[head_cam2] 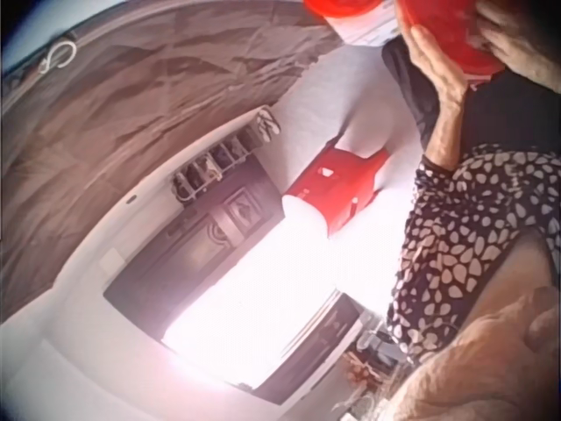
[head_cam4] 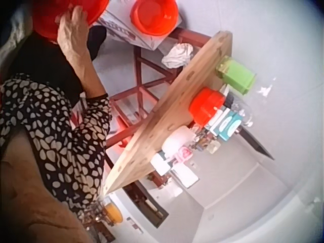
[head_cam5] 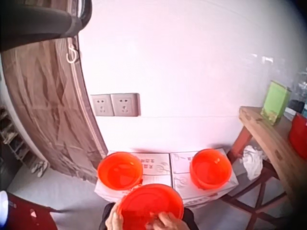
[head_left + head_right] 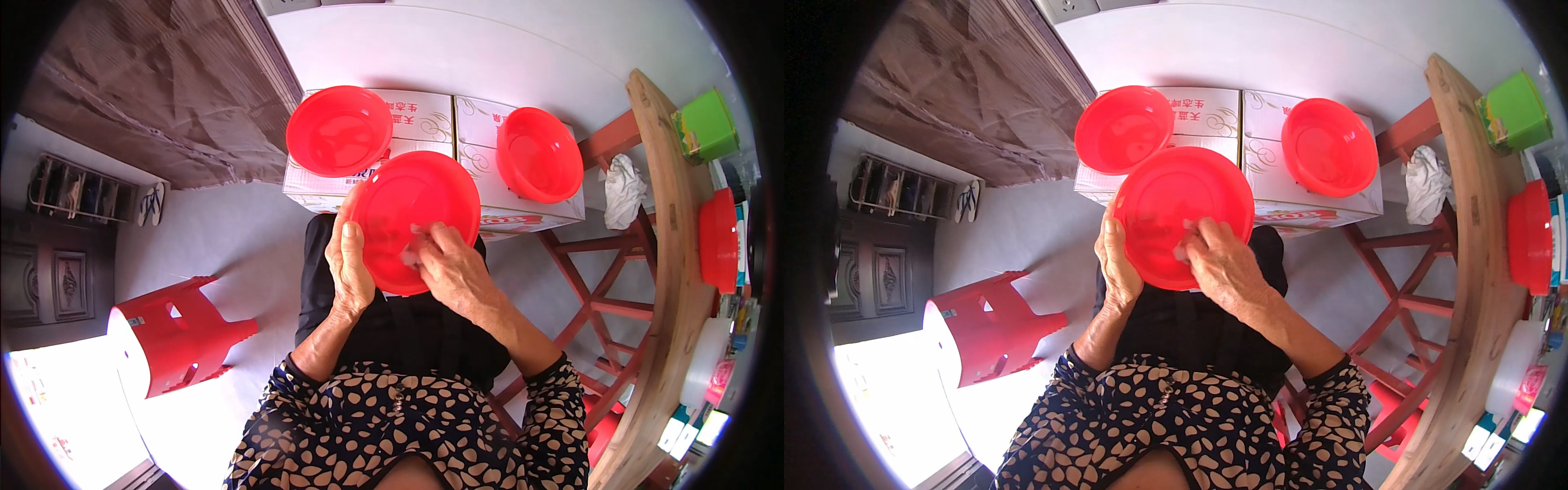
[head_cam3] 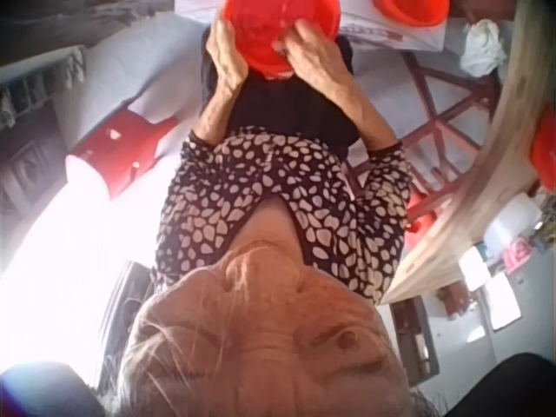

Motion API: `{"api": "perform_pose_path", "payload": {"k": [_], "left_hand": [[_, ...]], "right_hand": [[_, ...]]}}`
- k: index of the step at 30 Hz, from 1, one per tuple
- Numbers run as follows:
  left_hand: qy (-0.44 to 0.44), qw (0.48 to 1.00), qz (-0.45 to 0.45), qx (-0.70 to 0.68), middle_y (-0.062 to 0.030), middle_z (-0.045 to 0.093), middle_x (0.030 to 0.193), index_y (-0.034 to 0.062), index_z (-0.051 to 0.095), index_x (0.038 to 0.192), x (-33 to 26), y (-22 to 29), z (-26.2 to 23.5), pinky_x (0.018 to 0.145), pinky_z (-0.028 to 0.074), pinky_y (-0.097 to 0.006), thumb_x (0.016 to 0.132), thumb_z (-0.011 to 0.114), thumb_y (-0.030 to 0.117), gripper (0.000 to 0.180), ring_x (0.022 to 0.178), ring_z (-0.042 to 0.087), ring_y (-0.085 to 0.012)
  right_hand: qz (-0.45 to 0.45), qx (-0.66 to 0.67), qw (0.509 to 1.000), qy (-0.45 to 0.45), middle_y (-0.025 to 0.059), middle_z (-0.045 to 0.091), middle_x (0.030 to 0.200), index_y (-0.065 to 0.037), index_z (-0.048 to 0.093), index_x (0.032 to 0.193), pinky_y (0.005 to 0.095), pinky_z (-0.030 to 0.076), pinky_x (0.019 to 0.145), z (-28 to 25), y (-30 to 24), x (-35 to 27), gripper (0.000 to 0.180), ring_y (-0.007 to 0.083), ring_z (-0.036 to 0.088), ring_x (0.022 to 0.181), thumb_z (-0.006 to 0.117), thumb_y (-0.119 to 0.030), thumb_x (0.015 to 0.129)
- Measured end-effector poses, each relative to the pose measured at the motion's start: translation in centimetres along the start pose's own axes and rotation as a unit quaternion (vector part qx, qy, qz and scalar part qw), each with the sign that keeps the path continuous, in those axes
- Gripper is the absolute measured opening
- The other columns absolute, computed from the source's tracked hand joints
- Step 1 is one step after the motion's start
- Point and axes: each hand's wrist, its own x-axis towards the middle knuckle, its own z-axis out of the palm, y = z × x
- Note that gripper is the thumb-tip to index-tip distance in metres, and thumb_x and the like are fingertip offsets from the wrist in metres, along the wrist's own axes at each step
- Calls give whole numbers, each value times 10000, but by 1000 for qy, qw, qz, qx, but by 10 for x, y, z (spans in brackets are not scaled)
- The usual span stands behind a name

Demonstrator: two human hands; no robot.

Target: The person wipes the interior and exterior surfaces of red plastic plates using a white cloth. They handle the plates one at a time, rotating them to clean all sides, and place the cleaned plates on a stack of cardboard boxes.

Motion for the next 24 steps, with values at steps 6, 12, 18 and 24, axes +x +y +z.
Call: {"api": "perform_pose_path", "payload": {"k": [6,12,18,24], "left_hand": [[4,1000,12,-14,-145,497,1281,-45,406,1330,1,-6,4,1020,332,-333,984,312,372,550,1194,451,-218],[56,973,-48,-220,-143,499,1276,-42,412,1324,3,-10,2,1004,351,-334,987,313,356,531,1181,459,-216],[90,954,-80,-274,-140,524,1242,-33,432,1305,6,-6,-6,974,385,-337,991,310,357,516,1126,500,-219],[0,1000,-6,-7,-139,517,1254,-30,422,1319,14,0,-14,996,365,-333,992,294,321,497,1153,485,-222]], "right_hand": [[-27,-267,955,125,58,466,775,-34,607,802,338,408,585,-13,22,15,136,208,501,704,640,-159,759],[16,-162,979,126,76,490,786,-36,607,902,359,409,593,20,6,4,193,237,507,706,610,-79,714],[-38,108,991,70,93,504,871,-85,576,1009,382,443,657,36,-20,12,360,266,532,805,673,-82,663],[-134,58,989,-6,101,509,985,-85,586,966,381,462,710,4,-10,2,334,259,539,823,711,-79,656]]}}
